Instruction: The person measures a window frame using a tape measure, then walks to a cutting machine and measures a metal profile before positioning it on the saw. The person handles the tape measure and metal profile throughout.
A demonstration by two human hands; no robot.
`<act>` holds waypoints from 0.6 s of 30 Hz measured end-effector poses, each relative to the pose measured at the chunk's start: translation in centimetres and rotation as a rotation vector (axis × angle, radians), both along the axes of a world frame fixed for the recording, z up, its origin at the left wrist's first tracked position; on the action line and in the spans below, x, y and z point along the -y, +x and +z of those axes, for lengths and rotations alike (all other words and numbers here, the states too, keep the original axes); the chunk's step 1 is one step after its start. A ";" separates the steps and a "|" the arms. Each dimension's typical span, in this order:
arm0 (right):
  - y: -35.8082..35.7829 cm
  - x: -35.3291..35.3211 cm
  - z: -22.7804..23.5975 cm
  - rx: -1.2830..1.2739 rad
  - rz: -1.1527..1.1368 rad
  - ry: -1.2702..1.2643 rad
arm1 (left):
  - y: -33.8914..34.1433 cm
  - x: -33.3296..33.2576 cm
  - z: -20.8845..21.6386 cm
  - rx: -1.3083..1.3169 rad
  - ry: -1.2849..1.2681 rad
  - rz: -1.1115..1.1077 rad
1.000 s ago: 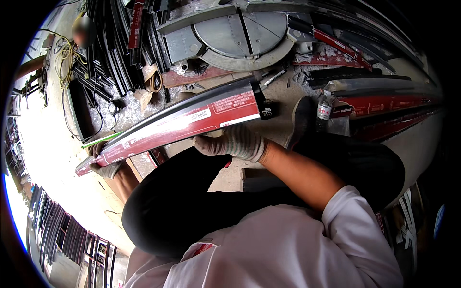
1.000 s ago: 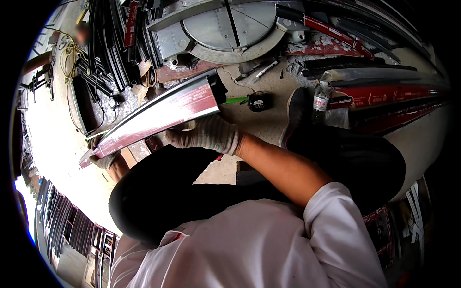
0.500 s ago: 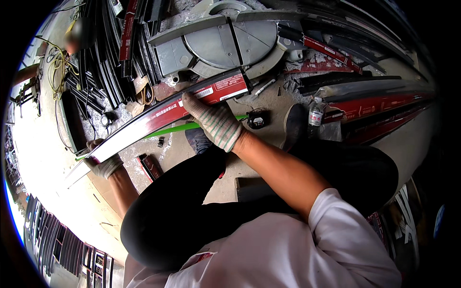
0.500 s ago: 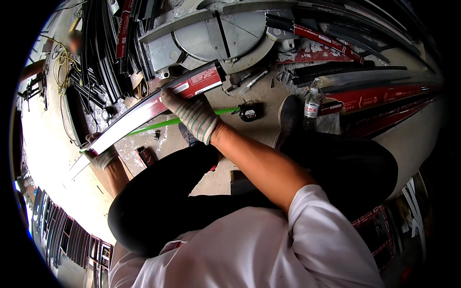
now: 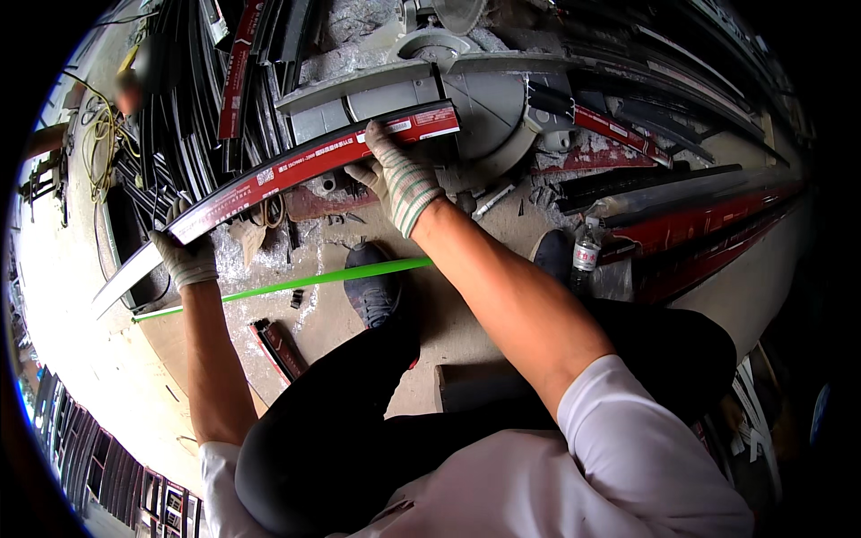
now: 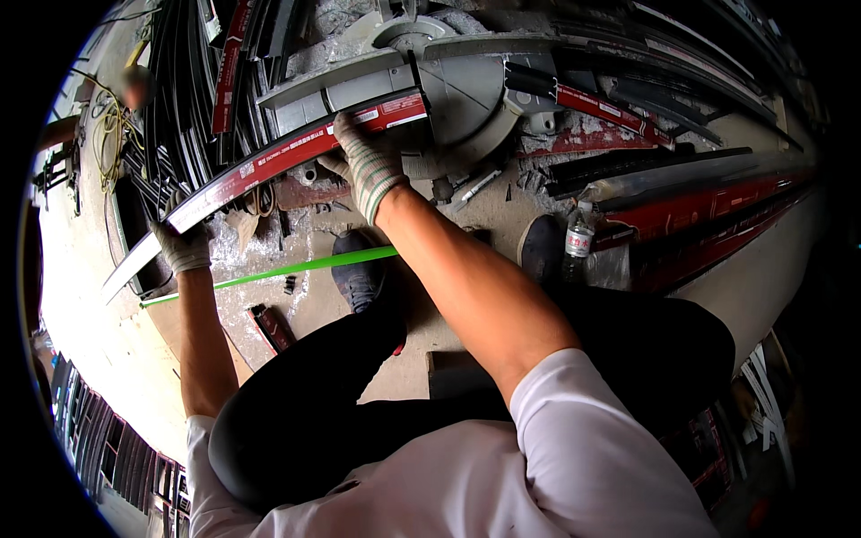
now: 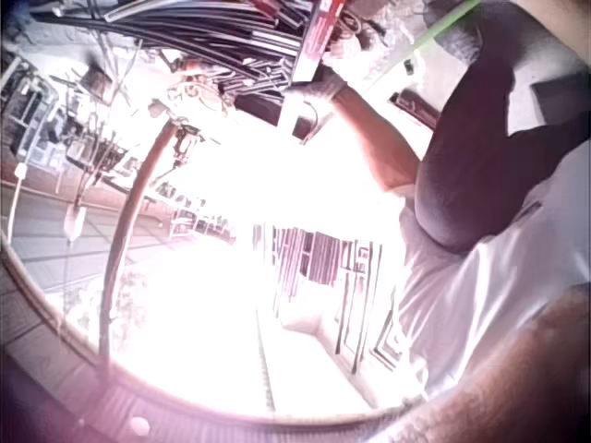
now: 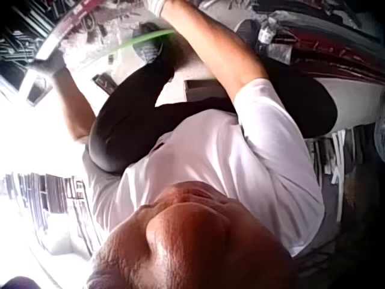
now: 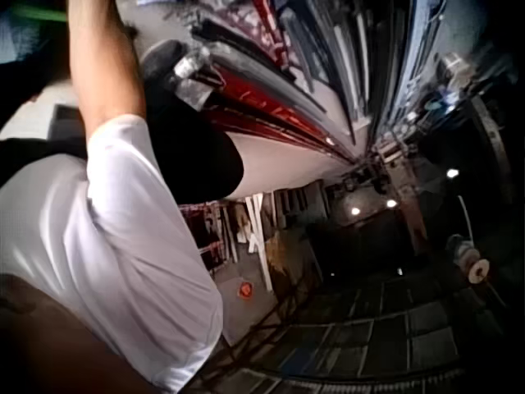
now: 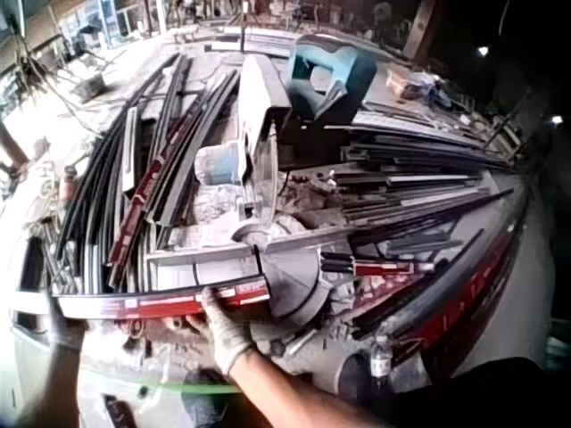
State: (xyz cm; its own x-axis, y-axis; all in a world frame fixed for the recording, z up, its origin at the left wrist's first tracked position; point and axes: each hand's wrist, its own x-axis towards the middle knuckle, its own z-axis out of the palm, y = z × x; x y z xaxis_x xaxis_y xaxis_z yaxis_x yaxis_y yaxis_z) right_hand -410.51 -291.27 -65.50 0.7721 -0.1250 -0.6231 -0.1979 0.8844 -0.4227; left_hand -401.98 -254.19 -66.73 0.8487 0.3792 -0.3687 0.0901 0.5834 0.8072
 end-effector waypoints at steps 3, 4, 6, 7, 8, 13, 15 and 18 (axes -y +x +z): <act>1.7 0.3 -1.4 -0.063 0.019 -0.035 | 2.2 1.3 -0.3 -0.062 0.024 0.017; 2.2 0.5 -1.6 -0.094 0.038 -0.039 | 2.8 1.9 -0.3 -0.078 0.042 0.015; 3.2 0.9 -2.0 -0.153 0.082 -0.042 | 3.9 2.2 -0.6 -0.092 0.026 0.023; 3.8 1.0 -2.2 -0.152 0.075 -0.026 | 4.7 1.6 -1.3 -0.096 0.019 0.017; 4.2 1.1 -2.4 -0.160 0.090 -0.029 | 5.4 0.9 -1.9 -0.059 0.001 -0.029; 5.6 2.4 -3.2 -0.186 0.162 -0.106 | 7.7 2.0 -3.1 -0.050 0.046 -0.100; 6.0 2.9 -2.9 -0.226 0.235 -0.121 | 8.0 2.0 -3.6 -0.088 0.067 -0.095; 6.3 3.6 -1.6 -0.341 0.322 -0.182 | 8.6 2.6 -3.7 -0.139 0.014 -0.048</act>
State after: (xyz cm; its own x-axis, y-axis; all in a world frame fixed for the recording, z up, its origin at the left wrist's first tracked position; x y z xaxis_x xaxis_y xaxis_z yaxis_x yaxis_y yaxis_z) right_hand -404.18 -294.87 -67.12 0.5452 -0.0442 -0.8371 -0.6026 0.6736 -0.4280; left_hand -393.43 -256.81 -70.42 0.8070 0.3452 -0.4791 0.2296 0.5641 0.7931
